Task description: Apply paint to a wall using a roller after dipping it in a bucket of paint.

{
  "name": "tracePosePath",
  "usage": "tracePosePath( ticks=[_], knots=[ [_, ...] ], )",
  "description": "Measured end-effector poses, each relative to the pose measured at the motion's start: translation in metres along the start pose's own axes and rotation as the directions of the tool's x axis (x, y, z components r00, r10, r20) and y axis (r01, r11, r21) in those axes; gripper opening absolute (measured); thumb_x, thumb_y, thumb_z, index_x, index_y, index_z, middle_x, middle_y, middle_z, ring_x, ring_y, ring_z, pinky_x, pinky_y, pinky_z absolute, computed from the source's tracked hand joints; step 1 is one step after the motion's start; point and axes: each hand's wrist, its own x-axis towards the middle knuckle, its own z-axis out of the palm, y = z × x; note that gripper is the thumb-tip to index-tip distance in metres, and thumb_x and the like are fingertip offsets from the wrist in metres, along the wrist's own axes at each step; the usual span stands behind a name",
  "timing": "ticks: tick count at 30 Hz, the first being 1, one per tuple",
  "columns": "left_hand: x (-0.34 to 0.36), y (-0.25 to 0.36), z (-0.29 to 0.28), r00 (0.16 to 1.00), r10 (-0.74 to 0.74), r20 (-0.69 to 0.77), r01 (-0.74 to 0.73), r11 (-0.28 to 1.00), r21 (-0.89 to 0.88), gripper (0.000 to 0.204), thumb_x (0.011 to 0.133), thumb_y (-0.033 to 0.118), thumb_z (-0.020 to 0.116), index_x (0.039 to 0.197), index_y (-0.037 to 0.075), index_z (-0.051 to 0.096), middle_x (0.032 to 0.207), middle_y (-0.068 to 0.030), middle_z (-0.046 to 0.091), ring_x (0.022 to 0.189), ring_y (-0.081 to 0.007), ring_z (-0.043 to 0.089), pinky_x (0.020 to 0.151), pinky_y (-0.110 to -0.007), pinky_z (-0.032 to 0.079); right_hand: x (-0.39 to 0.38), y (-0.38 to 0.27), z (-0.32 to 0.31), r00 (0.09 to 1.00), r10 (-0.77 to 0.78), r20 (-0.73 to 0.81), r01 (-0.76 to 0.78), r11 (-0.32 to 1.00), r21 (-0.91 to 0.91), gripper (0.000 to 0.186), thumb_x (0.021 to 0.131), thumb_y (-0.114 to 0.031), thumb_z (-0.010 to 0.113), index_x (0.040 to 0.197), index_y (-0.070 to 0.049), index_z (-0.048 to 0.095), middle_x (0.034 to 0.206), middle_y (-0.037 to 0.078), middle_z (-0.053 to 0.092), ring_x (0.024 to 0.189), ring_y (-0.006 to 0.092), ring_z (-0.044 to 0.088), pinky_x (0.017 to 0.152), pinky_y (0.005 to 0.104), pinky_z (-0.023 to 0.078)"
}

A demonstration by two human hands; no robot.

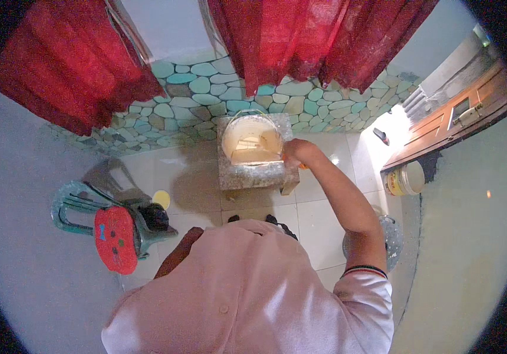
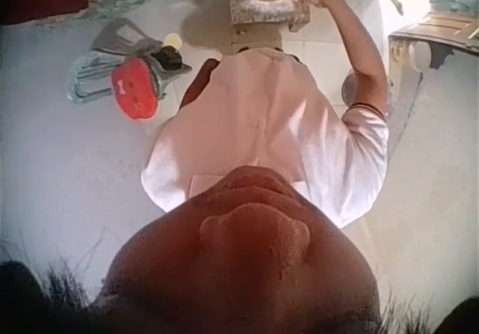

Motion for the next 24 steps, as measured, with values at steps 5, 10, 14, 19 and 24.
tracePosePath(
  ticks=[5,10,14,19,24],
  knots=[
    [0.000,0.000,0.003,0.990,-0.088,0.111,0.110,0.970,-0.217,0.018,0.069,0.019,0.054,0.067,0.003,0.062,0.059,-0.0138,0.059,0.051,-0.0256,0.059,0.048,-0.035,0.050,-0.021,0.036,0.034,0.935,-0.211,-0.285,0.200,0.977,-0.071,0.047,0.064,-0.018,0.058,0.111,-0.010,0.056,0.080,0.018,0.063,0.064,0.0259,0.063,0.063,0.0319,0.050],
    [-0.005,-0.008,0.016,0.998,0.059,0.006,-0.055,0.950,-0.308,0.016,0.067,0.016,0.056,0.076,0.005,0.063,0.065,-0.0148,0.060,0.054,-0.0261,0.060,0.048,-0.034,0.050,-0.079,0.022,0.023,0.991,0.012,-0.136,0.031,0.949,0.313,0.058,0.065,-0.016,0.057,0.122,-0.010,0.049,0.081,0.016,0.063,0.062,0.0236,0.062,0.065,0.0321,0.051],
    [0.001,0.007,0.002,0.997,0.033,0.071,-0.021,0.987,-0.160,0.022,0.068,0.016,0.056,0.087,0.008,0.064,0.077,-0.0155,0.063,0.063,-0.0261,0.062,0.053,-0.036,0.050,-0.085,0.030,0.040,0.989,-0.022,-0.144,0.074,0.927,0.369,0.058,0.065,-0.015,0.058,0.122,-0.009,0.048,0.078,0.017,0.063,0.061,0.0227,0.062,0.063,0.0312,0.050],
    [-0.013,0.047,-0.031,0.991,-0.012,-0.133,-0.029,0.953,-0.302,0.028,0.069,0.022,0.054,0.092,0.010,0.064,0.084,-0.0150,0.064,0.070,-0.0262,0.062,0.063,-0.036,0.049,-0.080,0.048,0.069,0.921,-0.119,-0.371,0.199,0.962,0.185,0.059,0.065,-0.014,0.058,0.122,-0.008,0.048,0.075,0.018,0.062,0.057,0.0225,0.060,0.061,0.0295,0.049],
    [-0.013,0.053,-0.036,0.992,-0.125,-0.023,0.101,0.886,-0.452,0.029,0.071,0.027,0.053,0.089,0.007,0.064,0.089,-0.0165,0.063,0.078,-0.0311,0.061,0.068,-0.037,0.049,-0.102,0.033,0.053,0.982,0.048,-0.185,0.037,0.904,0.427,0.059,0.065,-0.013,0.057,0.123,-0.008,0.047,0.072,0.018,0.062,0.055,0.0227,0.060,0.059,0.0314,0.050]
  ],
)
